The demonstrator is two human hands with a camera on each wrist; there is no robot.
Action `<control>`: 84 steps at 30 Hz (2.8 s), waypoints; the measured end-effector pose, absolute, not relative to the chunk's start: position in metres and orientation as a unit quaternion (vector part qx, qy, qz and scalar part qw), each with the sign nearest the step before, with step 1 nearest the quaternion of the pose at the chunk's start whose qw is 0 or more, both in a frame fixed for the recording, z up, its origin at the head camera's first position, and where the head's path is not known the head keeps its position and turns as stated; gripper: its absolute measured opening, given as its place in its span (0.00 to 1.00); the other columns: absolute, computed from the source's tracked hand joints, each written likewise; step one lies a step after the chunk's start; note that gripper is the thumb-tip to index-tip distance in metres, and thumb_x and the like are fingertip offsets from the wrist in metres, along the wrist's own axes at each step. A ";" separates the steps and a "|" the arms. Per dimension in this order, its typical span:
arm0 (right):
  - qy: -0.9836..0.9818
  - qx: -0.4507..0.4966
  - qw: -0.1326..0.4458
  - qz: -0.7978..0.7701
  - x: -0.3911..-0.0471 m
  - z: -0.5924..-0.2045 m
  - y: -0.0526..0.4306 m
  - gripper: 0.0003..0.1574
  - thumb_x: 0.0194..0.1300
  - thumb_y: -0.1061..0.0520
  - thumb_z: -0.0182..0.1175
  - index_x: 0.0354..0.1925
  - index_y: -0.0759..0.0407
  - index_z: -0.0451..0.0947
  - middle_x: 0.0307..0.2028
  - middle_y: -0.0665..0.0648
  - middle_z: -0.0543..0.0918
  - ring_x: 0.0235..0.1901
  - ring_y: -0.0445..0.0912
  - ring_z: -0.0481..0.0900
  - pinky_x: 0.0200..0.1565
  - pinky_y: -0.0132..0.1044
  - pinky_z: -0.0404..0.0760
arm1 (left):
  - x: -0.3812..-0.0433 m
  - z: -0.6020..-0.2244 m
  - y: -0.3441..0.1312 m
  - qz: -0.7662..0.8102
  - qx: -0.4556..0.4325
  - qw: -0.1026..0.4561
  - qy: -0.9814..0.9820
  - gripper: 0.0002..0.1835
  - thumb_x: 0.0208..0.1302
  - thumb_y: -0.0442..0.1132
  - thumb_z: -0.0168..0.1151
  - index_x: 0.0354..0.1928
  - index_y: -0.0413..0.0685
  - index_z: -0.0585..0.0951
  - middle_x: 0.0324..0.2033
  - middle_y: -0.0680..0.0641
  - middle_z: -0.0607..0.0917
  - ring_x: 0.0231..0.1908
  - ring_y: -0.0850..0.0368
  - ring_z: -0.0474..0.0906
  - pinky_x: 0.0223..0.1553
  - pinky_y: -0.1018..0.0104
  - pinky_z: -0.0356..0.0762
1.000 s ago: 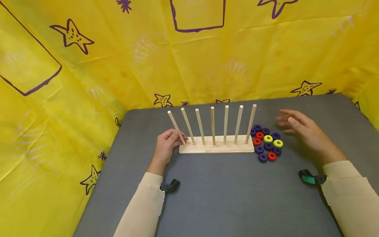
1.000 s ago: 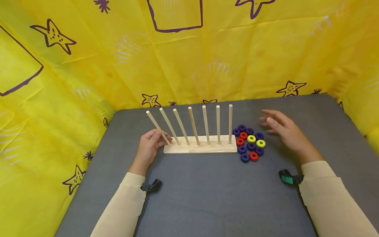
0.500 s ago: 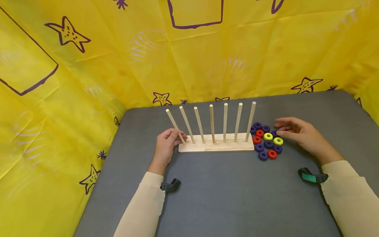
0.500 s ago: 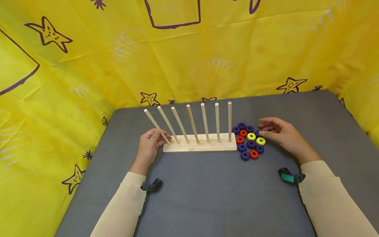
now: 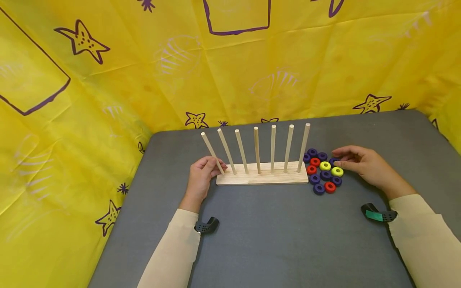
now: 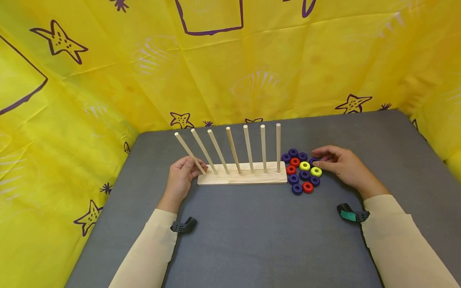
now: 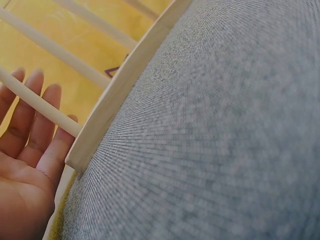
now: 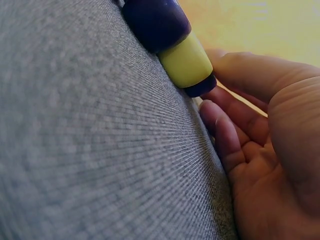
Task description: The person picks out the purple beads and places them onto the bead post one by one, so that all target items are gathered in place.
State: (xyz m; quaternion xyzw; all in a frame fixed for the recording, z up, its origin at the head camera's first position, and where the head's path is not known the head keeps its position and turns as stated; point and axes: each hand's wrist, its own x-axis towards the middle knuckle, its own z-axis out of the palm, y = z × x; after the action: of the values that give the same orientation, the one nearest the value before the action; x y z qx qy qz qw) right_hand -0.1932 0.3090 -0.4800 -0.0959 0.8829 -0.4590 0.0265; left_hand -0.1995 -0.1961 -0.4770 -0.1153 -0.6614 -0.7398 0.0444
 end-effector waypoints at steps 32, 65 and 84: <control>0.901 -0.067 0.007 -0.428 -0.189 -0.476 0.305 0.23 0.77 0.52 0.71 0.62 0.63 0.84 0.45 0.62 0.84 0.39 0.49 0.76 0.36 0.30 0.76 | -0.198 -0.476 -0.195 -0.737 -0.108 0.042 -0.666 0.19 0.85 0.37 0.59 0.46 0.19 0.83 0.40 0.33 0.88 0.44 0.46 0.90 0.48 0.58 0.88; 0.883 -0.091 -0.070 -0.455 -0.183 -0.444 0.283 0.20 0.74 0.61 0.74 0.60 0.64 0.83 0.50 0.56 0.82 0.43 0.41 0.76 0.43 0.19 0.74 | -0.200 -0.478 -0.197 -0.734 -0.113 0.047 -0.668 0.23 0.85 0.43 0.62 0.47 0.21 0.83 0.40 0.37 0.89 0.45 0.45 0.89 0.49 0.58 0.88; 0.862 -0.133 -0.110 -0.476 -0.169 -0.412 0.253 0.21 0.67 0.73 0.74 0.56 0.63 0.85 0.48 0.54 0.80 0.40 0.40 0.79 0.41 0.21 0.78 | -0.201 -0.480 -0.197 -0.733 -0.114 0.046 -0.670 0.23 0.84 0.44 0.62 0.46 0.22 0.84 0.40 0.39 0.90 0.45 0.45 0.90 0.48 0.58 0.88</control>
State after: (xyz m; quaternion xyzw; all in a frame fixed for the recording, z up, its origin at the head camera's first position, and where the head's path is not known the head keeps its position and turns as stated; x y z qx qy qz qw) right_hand -0.1695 0.2526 -0.4119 -0.1333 0.8623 -0.4762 -0.1095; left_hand -0.2010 -0.1974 -0.4796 -0.1139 -0.6696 -0.7325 0.0461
